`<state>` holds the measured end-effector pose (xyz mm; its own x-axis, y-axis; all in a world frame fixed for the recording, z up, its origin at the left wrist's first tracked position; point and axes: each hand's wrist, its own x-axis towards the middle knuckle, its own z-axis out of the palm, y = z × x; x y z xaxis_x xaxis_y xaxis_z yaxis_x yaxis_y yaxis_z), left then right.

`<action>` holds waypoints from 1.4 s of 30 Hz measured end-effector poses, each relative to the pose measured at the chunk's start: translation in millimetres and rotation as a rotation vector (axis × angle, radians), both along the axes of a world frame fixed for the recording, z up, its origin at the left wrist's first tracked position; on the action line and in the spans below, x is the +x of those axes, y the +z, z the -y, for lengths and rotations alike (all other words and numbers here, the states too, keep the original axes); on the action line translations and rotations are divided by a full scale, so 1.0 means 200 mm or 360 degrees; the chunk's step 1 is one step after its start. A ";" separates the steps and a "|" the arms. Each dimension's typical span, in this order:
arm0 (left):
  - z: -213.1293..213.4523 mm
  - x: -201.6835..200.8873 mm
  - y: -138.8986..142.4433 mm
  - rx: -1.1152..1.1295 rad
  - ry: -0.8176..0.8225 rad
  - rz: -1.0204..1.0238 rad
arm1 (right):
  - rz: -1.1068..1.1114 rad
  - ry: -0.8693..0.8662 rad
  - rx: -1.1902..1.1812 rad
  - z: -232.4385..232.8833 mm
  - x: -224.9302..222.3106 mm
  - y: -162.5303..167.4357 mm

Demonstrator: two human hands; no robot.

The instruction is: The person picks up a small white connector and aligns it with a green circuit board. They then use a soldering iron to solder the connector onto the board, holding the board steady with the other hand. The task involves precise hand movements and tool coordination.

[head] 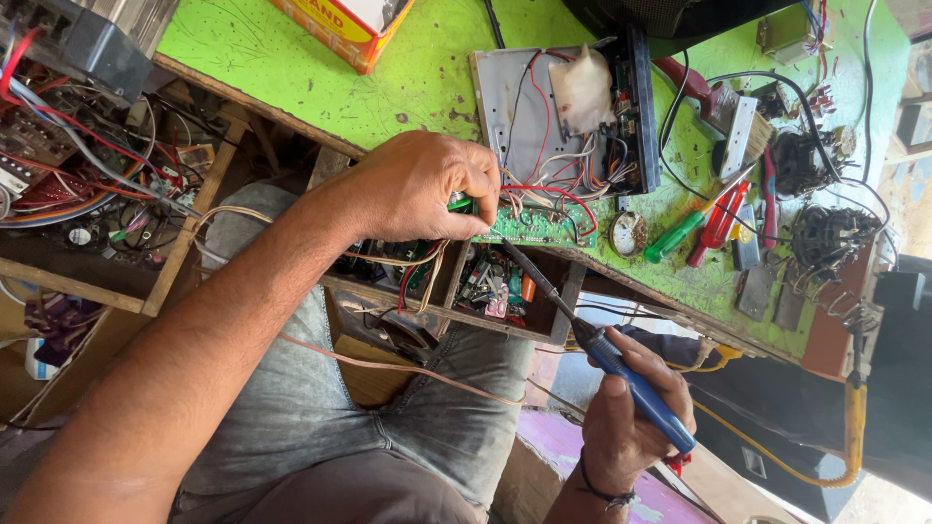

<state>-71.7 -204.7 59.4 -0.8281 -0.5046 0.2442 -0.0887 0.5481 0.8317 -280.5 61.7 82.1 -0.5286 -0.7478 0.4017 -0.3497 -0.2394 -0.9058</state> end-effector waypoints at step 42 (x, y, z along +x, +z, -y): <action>0.00 0.00 -0.01 -0.0044 0.0019 -0.0024 | -0.0115 -0.0042 -0.0052 0.00 -0.01 -0.01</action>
<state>-71.8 -204.5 57.1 -0.8181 -0.5075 0.2706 -0.0832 0.5700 0.8174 -282.1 62.0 80.3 -0.5167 -0.7200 0.4634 -0.4204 -0.2582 -0.8698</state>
